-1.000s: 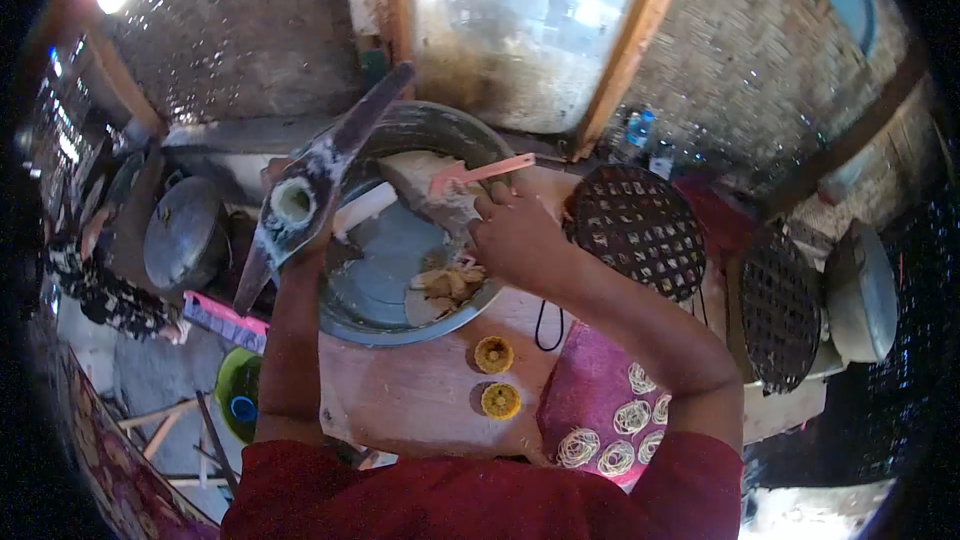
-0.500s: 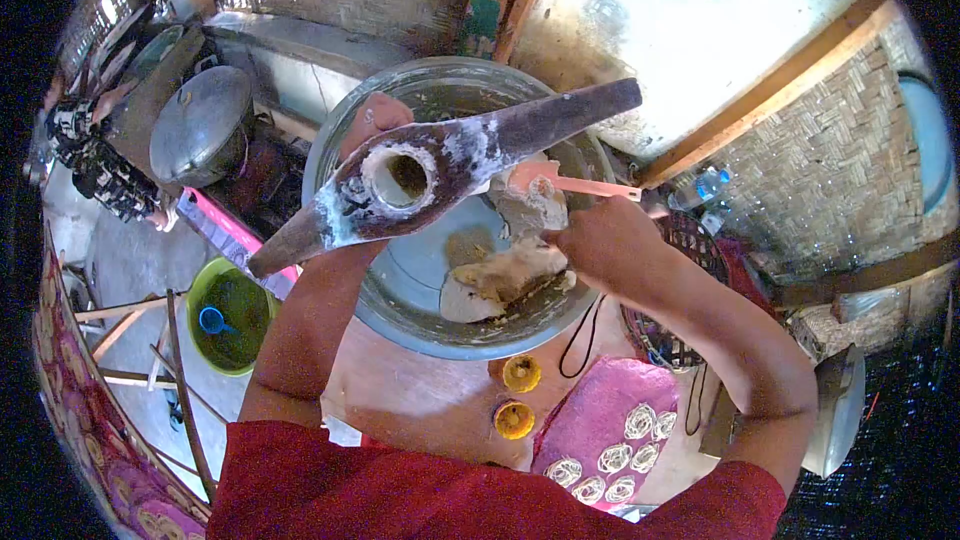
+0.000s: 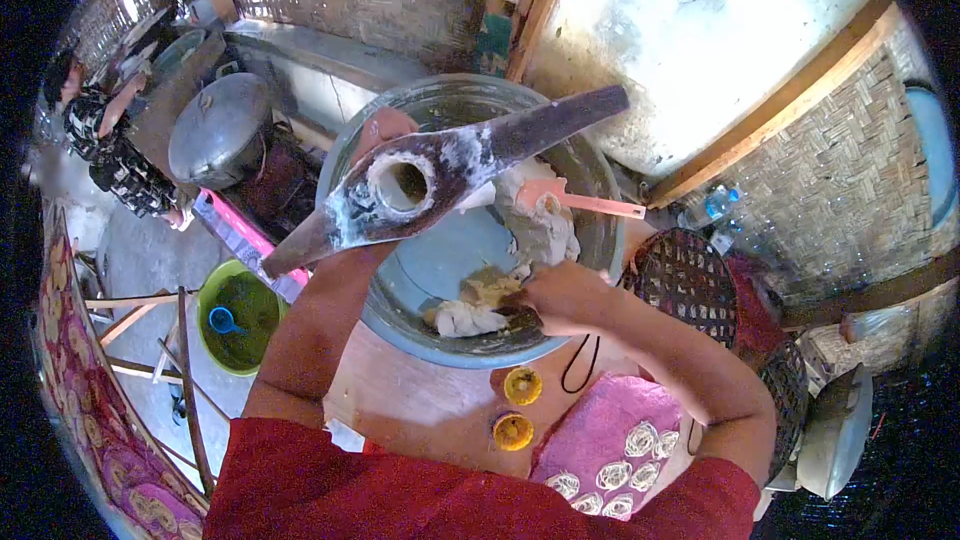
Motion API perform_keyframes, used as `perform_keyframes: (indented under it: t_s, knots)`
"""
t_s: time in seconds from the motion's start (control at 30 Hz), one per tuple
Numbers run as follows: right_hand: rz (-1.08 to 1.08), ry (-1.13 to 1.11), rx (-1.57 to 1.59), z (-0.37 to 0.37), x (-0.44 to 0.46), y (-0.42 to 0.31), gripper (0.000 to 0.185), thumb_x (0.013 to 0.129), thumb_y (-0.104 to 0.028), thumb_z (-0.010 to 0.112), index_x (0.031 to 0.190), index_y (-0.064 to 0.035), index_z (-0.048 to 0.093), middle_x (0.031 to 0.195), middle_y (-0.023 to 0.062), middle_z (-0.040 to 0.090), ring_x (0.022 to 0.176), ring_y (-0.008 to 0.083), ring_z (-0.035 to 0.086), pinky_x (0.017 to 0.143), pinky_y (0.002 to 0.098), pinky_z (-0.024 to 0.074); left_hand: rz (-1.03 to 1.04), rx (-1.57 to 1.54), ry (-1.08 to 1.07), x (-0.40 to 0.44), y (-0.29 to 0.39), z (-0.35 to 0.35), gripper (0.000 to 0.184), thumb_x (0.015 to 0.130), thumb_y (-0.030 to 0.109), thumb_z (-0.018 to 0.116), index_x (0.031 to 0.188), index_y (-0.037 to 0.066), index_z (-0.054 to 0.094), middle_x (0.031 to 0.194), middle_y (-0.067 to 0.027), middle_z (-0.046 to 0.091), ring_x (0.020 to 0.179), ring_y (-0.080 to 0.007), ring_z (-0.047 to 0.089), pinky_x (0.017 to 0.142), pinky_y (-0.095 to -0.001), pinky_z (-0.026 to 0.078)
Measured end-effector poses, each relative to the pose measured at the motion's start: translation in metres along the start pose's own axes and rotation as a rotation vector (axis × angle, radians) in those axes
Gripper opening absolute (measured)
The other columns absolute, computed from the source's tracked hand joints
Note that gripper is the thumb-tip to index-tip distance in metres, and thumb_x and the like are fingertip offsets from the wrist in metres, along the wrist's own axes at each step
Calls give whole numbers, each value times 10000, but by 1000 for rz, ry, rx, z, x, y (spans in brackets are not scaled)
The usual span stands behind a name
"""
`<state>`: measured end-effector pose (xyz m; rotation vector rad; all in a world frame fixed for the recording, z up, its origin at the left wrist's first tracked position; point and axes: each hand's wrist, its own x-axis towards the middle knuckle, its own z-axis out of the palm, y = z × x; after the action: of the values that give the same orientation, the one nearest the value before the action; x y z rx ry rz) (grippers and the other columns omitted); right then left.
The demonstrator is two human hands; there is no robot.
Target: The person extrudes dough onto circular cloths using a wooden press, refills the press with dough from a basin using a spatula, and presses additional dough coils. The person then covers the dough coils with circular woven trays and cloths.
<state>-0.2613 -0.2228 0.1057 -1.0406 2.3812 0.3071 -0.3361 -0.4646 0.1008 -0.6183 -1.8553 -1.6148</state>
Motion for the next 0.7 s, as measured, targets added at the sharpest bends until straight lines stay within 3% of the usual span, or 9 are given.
perform_keyframes:
  t_s: [0.07, 0.33, 0.4, 0.43, 0.47, 0.6, 0.7]
  knots:
    - [-19, 30, 86, -14, -24, -2, 453, 757, -167, 529, 1187, -302, 576, 799, 123, 652, 718, 318, 647, 643, 422, 530, -4, -7, 0, 0, 1, -1, 410, 586, 267, 831, 799, 77, 536, 754, -44, 532, 691, -195, 535, 650, -326, 443]
    - [339, -16, 220, -110, -151, -9, 256, 860, -228, 554, 1098, -245, 647, 933, 85, 671, 781, 292, 643, 668, 386, 506, 92, -125, 12, 7, 16, 15, 405, 593, 232, 826, 821, 78, 528, 783, -44, 533, 710, -191, 533, 660, -324, 443]
    - [207, 219, 421, -123, -190, -10, 264, 855, -221, 590, 1109, -167, 641, 923, 99, 671, 793, 266, 646, 664, 350, 493, 177, -90, -26, 9, 27, 25, 405, 595, 223, 825, 827, 78, 526, 790, -44, 534, 715, -190, 532, 662, -324, 443]
    - [218, 243, 406, -136, -206, -19, 264, 855, -221, 590, 1109, -167, 641, 923, 99, 671, 793, 266, 646, 664, 350, 493, 234, 25, -74, 13, 35, 29, 370, 612, 235, 812, 839, 77, 567, 808, -66, 557, 728, -238, 549, 672, -356, 455]
    - [253, 290, 501, -150, -223, -29, 264, 847, -207, 607, 1098, -133, 644, 909, 101, 672, 768, 239, 642, 663, 338, 486, 297, 136, -116, 17, 44, 34, 340, 629, 248, 799, 852, 76, 608, 826, -87, 580, 741, -285, 567, 681, -389, 466]
    - [442, 441, 739, -168, -265, -41, 271, 830, -189, 636, 1081, -87, 648, 848, 103, 667, 700, 164, 605, 665, 303, 464, 546, 72, -79, 38, 103, 41, 313, 617, 240, 771, 823, 92, 588, 761, -91, 562, 696, -303, 565, 632, -385, 462]
    - [486, 562, 511, -176, -275, -51, 276, 810, -165, 640, 1064, -59, 648, 810, 110, 663, 662, 149, 583, 639, 287, 452, 545, 189, -285, 49, 128, 49, 262, 646, 252, 685, 788, 84, 541, 710, -100, 506, 643, -314, 572, 543, -389, 447]
